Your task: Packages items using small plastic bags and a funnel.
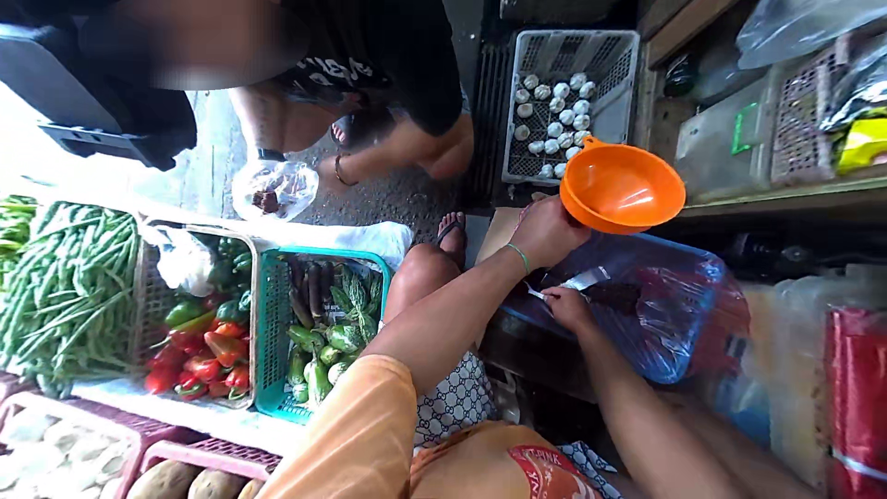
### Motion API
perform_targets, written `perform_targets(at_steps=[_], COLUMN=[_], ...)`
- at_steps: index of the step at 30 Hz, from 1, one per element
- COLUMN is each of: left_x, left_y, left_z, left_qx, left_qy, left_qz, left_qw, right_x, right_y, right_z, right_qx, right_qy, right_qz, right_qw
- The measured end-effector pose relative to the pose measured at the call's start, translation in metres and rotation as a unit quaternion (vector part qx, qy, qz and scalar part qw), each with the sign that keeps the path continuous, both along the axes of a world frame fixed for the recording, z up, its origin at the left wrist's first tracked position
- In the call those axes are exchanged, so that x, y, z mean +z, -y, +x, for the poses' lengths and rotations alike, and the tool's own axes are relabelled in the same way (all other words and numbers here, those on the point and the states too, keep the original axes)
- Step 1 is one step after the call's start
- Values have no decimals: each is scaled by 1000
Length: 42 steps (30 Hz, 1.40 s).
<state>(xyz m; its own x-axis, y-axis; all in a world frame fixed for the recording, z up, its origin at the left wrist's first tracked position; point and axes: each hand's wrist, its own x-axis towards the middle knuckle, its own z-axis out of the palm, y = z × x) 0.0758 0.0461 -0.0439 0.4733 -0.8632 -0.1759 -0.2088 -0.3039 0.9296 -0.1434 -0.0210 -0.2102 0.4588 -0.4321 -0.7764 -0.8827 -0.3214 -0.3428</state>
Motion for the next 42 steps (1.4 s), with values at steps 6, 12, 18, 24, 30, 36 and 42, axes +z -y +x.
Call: perform_targets(at_steps=[6, 12, 18, 24, 30, 36, 42], left_x=[-17, -55, -62, -68, -61, -50, -59], left_y=[6, -3, -19, -31, -38, -37, -34], left_z=[-1, -5, -13, -31, -53, -58, -42], left_qx=[-1, -17, -19, -103, -173, -151, -133], left_qy=[-15, 19, 90, 117, 130, 96, 127], left_qz=[11, -57, 98, 178, 103, 57, 19], left_qw=[1000, 998, 991, 972, 971, 982, 983], right_x=[25, 68, 140, 227, 265, 234, 231], right_y=[7, 17, 17, 21, 9, -6, 22], right_z=[-7, -40, -62, -67, -45, -31, -43], right_qx=[-112, -110, -112, -146, -116, 17, -184], right_qy=[41, 77, 121, 169, 189, 325, 315], right_qz=[90, 59, -15, -73, -220, -439, -430], right_qw=[989, 989, 986, 972, 950, 838, 826])
